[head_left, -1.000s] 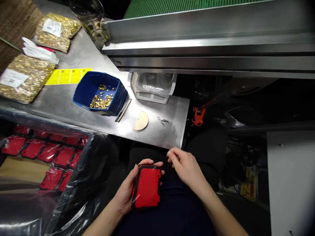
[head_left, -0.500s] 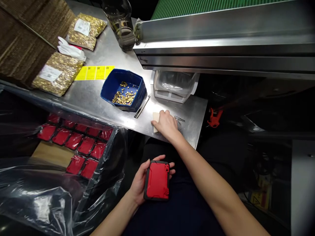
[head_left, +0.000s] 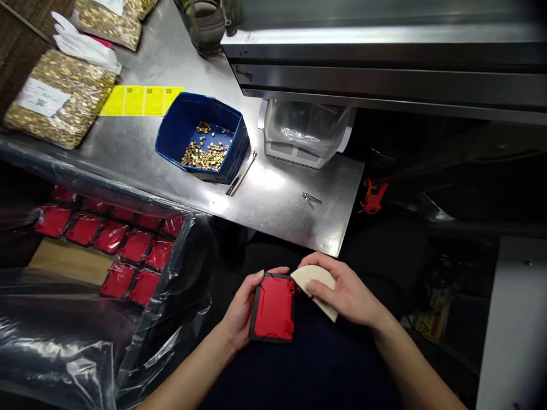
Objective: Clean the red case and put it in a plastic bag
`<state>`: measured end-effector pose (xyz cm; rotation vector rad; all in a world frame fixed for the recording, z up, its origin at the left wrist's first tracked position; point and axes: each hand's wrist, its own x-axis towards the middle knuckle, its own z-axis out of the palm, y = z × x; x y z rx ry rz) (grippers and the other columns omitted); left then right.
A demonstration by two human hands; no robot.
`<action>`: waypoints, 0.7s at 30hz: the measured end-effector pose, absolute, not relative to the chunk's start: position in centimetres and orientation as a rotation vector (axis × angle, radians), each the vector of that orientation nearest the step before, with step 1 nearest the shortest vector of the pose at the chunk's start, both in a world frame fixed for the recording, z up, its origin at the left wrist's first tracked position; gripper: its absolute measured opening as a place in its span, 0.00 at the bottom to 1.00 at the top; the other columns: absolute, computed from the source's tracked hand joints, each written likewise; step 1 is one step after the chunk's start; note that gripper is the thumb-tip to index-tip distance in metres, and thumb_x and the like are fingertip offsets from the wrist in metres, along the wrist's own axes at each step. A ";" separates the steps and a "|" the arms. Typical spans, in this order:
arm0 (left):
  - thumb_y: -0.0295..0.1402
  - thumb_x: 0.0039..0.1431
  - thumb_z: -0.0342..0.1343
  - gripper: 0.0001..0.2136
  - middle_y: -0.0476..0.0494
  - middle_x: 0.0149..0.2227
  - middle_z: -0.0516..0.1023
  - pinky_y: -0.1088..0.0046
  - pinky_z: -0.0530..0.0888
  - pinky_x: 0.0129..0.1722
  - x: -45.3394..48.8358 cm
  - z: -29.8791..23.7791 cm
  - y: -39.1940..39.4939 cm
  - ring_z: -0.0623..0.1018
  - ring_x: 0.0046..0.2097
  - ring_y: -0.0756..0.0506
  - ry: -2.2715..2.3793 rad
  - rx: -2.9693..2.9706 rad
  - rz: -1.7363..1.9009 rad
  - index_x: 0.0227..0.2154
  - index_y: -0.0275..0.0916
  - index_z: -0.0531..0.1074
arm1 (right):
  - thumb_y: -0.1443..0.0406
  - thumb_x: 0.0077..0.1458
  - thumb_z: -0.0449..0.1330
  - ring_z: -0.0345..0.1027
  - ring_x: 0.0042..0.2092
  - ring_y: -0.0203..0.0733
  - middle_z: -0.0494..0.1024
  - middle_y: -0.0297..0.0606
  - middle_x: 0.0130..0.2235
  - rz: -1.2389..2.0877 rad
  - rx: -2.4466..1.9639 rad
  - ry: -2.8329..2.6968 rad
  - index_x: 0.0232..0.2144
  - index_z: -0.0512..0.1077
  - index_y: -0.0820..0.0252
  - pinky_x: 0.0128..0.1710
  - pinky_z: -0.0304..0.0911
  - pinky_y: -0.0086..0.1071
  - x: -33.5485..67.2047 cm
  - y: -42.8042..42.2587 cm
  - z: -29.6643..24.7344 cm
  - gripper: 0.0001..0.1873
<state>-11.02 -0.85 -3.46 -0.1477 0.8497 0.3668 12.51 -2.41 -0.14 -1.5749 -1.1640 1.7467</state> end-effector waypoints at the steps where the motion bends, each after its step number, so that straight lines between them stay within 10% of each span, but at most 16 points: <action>1: 0.43 0.66 0.55 0.21 0.37 0.40 0.86 0.71 0.77 0.38 -11.0 -3.4 -0.9 0.83 0.34 0.45 0.869 -0.134 0.364 0.54 0.33 0.76 | 0.53 0.62 0.63 0.74 0.39 0.41 0.80 0.34 0.42 1.766 -1.541 -1.143 0.48 0.74 0.53 0.40 0.67 0.31 12.5 -2.6 -0.3 0.16; 10: 0.40 0.65 0.62 0.21 0.37 0.60 0.78 0.64 0.74 0.53 -12.7 -2.1 0.7 0.79 0.56 0.37 1.036 0.422 0.350 0.59 0.44 0.72 | 0.53 0.63 0.62 0.76 0.52 0.51 0.78 0.43 0.59 1.953 -1.379 -1.106 0.42 0.74 0.55 0.51 0.68 0.40 12.0 -3.6 -1.1 0.14; 21: 0.41 0.64 0.62 0.22 0.39 0.57 0.80 0.59 0.70 0.61 -14.2 -1.1 0.8 0.76 0.60 0.35 1.039 0.669 0.191 0.59 0.45 0.73 | 0.54 0.62 0.63 0.77 0.53 0.51 0.77 0.41 0.60 1.904 -1.408 -1.234 0.40 0.75 0.54 0.50 0.69 0.38 12.0 -3.9 -0.3 0.11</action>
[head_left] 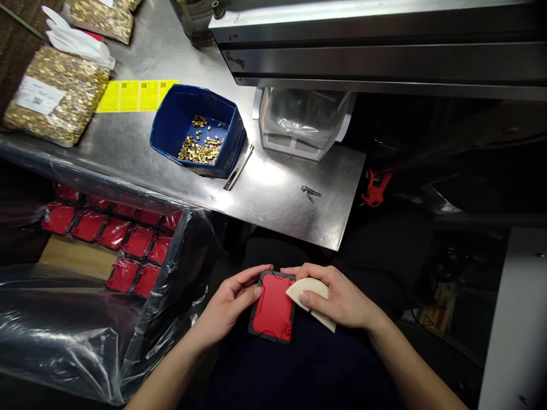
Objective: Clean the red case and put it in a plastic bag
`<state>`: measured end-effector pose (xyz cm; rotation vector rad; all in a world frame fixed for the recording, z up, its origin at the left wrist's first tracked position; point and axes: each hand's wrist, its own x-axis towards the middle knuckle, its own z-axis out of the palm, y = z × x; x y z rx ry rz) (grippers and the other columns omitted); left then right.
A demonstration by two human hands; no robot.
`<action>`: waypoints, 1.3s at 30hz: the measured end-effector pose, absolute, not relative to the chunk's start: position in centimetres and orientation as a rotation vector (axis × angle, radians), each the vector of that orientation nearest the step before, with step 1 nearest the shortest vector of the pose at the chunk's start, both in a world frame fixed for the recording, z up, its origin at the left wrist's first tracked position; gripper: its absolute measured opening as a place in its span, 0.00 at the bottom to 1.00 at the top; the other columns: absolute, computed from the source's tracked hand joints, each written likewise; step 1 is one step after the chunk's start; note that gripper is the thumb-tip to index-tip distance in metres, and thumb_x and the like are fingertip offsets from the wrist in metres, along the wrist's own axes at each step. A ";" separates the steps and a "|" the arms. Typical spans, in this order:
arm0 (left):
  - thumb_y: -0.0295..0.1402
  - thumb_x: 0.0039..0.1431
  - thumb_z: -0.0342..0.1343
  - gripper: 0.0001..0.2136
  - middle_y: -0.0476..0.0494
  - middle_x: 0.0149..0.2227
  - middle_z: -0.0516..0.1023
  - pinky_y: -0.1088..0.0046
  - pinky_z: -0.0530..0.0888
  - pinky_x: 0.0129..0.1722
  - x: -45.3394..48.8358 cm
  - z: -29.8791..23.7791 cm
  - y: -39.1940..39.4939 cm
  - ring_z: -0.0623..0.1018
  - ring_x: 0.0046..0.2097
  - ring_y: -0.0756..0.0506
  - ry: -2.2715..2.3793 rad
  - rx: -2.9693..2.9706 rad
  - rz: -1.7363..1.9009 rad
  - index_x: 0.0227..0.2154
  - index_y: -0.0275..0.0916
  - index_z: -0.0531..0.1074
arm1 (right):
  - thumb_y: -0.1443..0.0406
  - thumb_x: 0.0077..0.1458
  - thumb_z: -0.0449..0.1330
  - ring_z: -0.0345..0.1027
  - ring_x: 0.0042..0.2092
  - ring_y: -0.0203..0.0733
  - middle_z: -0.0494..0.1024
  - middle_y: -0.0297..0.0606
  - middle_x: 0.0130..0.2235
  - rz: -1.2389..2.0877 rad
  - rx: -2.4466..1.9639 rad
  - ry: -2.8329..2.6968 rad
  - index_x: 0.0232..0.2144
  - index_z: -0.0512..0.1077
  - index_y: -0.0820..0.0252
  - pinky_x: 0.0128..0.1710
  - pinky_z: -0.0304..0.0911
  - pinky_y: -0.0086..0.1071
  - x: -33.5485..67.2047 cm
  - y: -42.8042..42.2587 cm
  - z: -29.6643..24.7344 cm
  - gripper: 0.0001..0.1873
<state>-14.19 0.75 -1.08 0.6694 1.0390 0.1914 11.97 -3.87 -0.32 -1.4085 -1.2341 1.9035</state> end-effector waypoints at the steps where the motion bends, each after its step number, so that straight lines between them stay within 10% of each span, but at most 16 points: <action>1: 0.41 0.65 0.62 0.22 0.39 0.58 0.80 0.58 0.70 0.62 -14.2 -1.0 0.7 0.75 0.60 0.35 1.024 0.650 0.194 0.60 0.45 0.73 | 0.55 0.62 0.63 0.77 0.53 0.51 0.77 0.41 0.60 1.900 -1.400 -1.233 0.40 0.75 0.54 0.50 0.69 0.38 12.0 -3.9 -0.2 0.11; 16: 0.38 0.66 0.61 0.21 0.43 0.66 0.71 0.63 0.72 0.60 -14.5 -0.8 0.1 0.76 0.61 0.38 0.980 0.696 0.234 0.61 0.48 0.71 | 0.56 0.63 0.63 0.76 0.55 0.52 0.76 0.41 0.61 1.897 -1.341 -1.235 0.42 0.75 0.53 0.51 0.68 0.39 12.3 -4.1 0.0 0.10; 39: 0.49 0.68 0.54 0.19 0.40 0.47 0.84 0.72 0.76 0.45 -12.5 -2.2 -0.3 0.81 0.44 0.44 1.232 0.608 0.414 0.49 0.41 0.79 | 0.55 0.62 0.64 0.73 0.58 0.52 0.74 0.43 0.63 1.957 -1.219 -1.143 0.41 0.72 0.55 0.54 0.67 0.40 12.8 -5.0 -1.2 0.12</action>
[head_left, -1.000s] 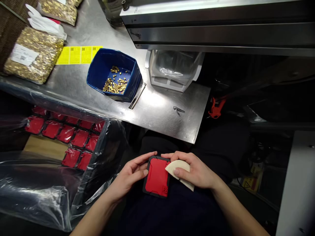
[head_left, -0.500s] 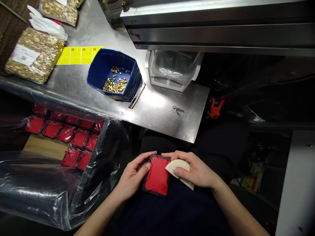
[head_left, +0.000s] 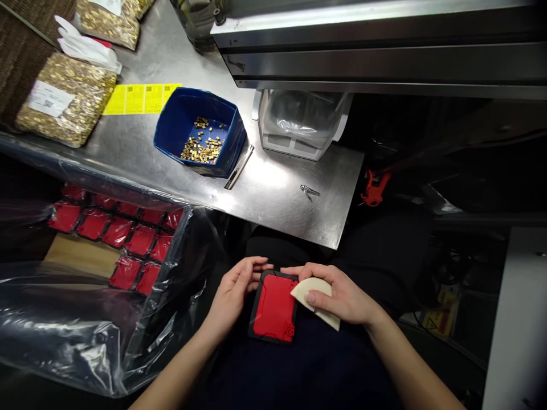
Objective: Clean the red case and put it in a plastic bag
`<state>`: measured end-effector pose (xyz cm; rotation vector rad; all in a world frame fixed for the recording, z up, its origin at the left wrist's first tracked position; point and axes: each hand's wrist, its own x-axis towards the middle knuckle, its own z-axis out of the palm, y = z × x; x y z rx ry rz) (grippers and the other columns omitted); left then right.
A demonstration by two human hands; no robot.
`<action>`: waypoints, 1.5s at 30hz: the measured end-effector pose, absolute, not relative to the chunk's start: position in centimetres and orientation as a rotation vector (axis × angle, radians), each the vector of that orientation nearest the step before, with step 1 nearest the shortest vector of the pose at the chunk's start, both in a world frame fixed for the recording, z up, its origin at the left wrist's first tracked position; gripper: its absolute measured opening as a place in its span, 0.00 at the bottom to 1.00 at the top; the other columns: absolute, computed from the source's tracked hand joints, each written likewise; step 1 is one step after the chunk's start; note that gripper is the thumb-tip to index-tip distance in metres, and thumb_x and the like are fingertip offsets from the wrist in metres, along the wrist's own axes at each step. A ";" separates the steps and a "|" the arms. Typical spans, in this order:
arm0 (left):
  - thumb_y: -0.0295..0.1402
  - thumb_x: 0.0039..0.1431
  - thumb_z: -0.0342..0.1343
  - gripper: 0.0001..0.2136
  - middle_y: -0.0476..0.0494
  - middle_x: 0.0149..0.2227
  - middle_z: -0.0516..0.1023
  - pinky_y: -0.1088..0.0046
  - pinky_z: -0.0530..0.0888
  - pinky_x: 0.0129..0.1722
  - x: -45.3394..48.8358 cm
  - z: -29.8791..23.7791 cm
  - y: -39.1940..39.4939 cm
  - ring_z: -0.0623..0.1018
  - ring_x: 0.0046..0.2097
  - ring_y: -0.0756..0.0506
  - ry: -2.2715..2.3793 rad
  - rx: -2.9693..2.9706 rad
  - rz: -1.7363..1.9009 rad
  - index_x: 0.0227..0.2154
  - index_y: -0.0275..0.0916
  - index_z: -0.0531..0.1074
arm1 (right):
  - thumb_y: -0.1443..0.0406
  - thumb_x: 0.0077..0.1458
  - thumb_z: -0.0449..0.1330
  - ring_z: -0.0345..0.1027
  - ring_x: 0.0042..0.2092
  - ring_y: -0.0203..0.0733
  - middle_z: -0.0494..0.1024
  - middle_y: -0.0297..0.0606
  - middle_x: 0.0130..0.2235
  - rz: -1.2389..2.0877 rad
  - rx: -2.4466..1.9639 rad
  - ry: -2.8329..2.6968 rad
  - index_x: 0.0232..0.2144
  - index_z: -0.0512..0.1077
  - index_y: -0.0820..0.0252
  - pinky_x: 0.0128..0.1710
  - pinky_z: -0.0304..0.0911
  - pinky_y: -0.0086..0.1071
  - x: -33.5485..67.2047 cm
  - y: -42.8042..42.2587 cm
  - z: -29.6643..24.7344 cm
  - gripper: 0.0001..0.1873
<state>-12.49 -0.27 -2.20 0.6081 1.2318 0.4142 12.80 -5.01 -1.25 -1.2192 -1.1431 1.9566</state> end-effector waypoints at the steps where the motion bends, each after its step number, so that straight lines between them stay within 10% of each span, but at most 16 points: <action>1: 0.48 0.68 0.55 0.18 0.41 0.46 0.83 0.73 0.75 0.46 -12.2 -2.5 -0.2 0.80 0.44 0.45 1.198 0.512 0.459 0.49 0.40 0.79 | 0.55 0.62 0.64 0.73 0.58 0.52 0.73 0.44 0.63 1.959 -1.200 -1.133 0.41 0.72 0.55 0.55 0.66 0.40 12.8 -5.0 -1.3 0.12; 14: 0.52 0.61 0.62 0.39 0.32 0.59 0.77 0.67 0.79 0.47 -10.0 -2.9 -0.8 0.82 0.50 0.40 0.568 -0.203 0.212 0.70 0.43 0.58 | 0.54 0.61 0.64 0.77 0.48 0.48 0.77 0.48 0.59 1.970 -1.061 -1.002 0.41 0.74 0.58 0.45 0.68 0.37 13.6 -5.4 -0.9 0.14; 20: 0.52 0.60 0.63 0.33 0.30 0.53 0.81 0.65 0.78 0.52 -10.0 -1.3 -0.8 0.82 0.51 0.39 0.545 -0.101 0.248 0.61 0.34 0.71 | 0.51 0.59 0.66 0.65 0.62 0.54 0.71 0.46 0.62 1.812 -1.086 -1.100 0.40 0.77 0.56 0.59 0.63 0.44 14.1 -5.7 1.4 0.16; 28: 0.54 0.62 0.58 0.25 0.33 0.48 0.82 0.64 0.81 0.38 -8.4 0.0 -0.7 0.84 0.43 0.35 0.791 -0.060 0.279 0.48 0.37 0.78 | 0.47 0.52 0.71 0.63 0.30 0.34 0.73 0.30 0.31 1.737 -1.553 -0.748 0.38 0.73 0.55 0.27 0.56 0.27 15.1 -9.2 2.5 0.22; 39: 0.52 0.61 0.60 0.23 0.33 0.44 0.84 0.67 0.79 0.41 -7.6 0.8 -1.4 0.81 0.40 0.40 0.960 0.039 0.251 0.44 0.35 0.80 | 0.57 0.68 0.56 0.66 0.35 0.33 0.74 0.27 0.39 1.844 -1.647 -1.347 0.45 0.68 0.51 0.35 0.56 0.27 14.3 -8.4 5.8 0.08; 45: 0.50 0.60 0.60 0.22 0.33 0.44 0.83 0.64 0.77 0.45 -7.3 0.7 -1.7 0.80 0.43 0.37 0.976 0.136 0.258 0.43 0.34 0.81 | 0.58 0.66 0.59 0.62 0.29 0.31 0.71 0.24 0.30 1.987 -1.691 -1.343 0.33 0.67 0.55 0.28 0.52 0.27 13.9 -8.5 5.2 0.10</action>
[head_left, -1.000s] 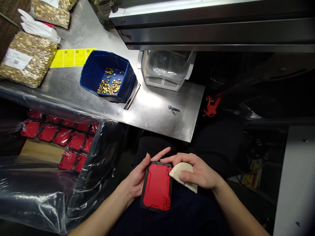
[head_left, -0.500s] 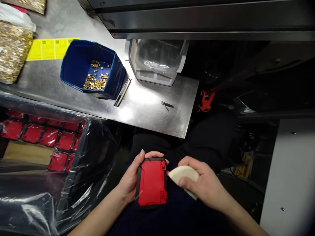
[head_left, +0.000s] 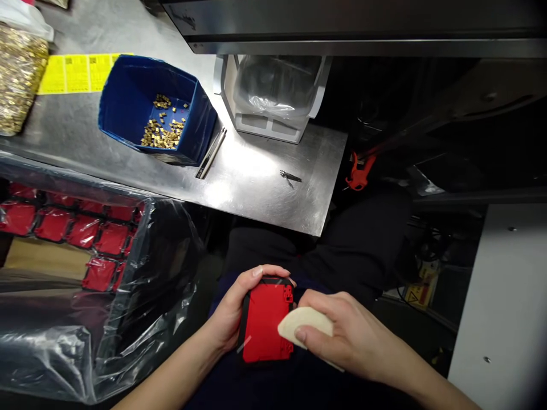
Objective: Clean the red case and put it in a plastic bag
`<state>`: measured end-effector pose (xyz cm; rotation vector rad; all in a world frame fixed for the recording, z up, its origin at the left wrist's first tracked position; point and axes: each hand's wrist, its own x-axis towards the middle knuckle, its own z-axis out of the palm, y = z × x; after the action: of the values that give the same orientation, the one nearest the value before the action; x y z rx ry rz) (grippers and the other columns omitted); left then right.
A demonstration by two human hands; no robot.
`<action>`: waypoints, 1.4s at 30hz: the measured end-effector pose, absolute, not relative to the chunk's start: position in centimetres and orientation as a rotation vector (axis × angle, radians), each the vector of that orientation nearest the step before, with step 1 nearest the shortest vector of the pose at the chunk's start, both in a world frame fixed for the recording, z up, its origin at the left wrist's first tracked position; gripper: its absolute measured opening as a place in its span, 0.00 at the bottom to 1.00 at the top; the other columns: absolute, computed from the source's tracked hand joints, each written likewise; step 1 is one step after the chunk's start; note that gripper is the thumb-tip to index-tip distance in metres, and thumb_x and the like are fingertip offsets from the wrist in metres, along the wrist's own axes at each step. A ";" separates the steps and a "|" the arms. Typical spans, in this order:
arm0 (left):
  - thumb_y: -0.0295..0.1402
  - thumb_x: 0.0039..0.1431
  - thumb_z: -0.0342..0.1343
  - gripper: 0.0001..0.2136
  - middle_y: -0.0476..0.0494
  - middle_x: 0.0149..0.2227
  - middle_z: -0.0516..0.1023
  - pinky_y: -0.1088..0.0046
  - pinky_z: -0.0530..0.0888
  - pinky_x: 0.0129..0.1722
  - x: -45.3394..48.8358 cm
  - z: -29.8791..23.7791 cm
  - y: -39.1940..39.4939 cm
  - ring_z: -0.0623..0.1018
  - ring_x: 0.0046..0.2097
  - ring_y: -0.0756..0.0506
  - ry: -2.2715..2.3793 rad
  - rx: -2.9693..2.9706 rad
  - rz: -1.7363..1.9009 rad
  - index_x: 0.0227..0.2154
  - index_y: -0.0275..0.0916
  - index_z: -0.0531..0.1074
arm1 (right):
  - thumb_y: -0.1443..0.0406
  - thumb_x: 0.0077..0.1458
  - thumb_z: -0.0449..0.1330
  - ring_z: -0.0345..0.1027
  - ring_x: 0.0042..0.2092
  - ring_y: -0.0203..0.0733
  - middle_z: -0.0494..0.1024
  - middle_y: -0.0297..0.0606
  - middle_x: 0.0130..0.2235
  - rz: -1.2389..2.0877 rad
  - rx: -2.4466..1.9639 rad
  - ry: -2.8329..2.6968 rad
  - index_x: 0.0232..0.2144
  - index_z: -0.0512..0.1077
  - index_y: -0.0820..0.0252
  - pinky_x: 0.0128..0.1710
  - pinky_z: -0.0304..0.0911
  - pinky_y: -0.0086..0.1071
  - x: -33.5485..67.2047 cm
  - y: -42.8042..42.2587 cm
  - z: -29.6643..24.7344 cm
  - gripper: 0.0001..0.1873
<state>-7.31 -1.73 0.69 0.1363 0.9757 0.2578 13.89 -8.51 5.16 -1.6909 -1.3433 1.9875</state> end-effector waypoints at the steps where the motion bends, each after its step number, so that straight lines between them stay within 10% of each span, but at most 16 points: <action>1: 0.50 0.60 0.60 0.22 0.32 0.43 0.83 0.63 0.77 0.45 -7.3 0.6 -1.8 0.80 0.43 0.37 0.987 0.139 0.252 0.43 0.34 0.81 | 0.59 0.65 0.60 0.62 0.29 0.31 0.71 0.24 0.29 1.985 -1.699 -1.360 0.32 0.66 0.55 0.28 0.52 0.27 13.8 -8.5 5.1 0.10; 20: 0.48 0.63 0.56 0.20 0.36 0.32 0.83 0.72 0.76 0.32 -6.6 -0.3 -1.6 0.79 0.30 0.44 1.084 -0.037 0.020 0.39 0.33 0.80 | 0.60 0.73 0.47 0.62 0.28 0.36 0.72 0.28 0.31 1.272 -1.462 -2.279 0.35 0.64 0.54 0.27 0.46 0.35 13.2 -8.6 4.7 0.12; 42: 0.48 0.61 0.57 0.20 0.38 0.29 0.82 0.72 0.74 0.31 -6.3 -0.3 -1.1 0.77 0.28 0.45 1.108 0.171 0.092 0.35 0.33 0.81 | 0.59 0.72 0.48 0.66 0.27 0.34 0.74 0.27 0.30 1.433 -1.566 -2.308 0.34 0.61 0.53 0.26 0.44 0.35 13.0 -7.4 5.6 0.12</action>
<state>-6.26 -1.15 -0.26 0.1706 1.1078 0.0923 12.96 -7.43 5.58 -1.5664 -2.3082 1.4332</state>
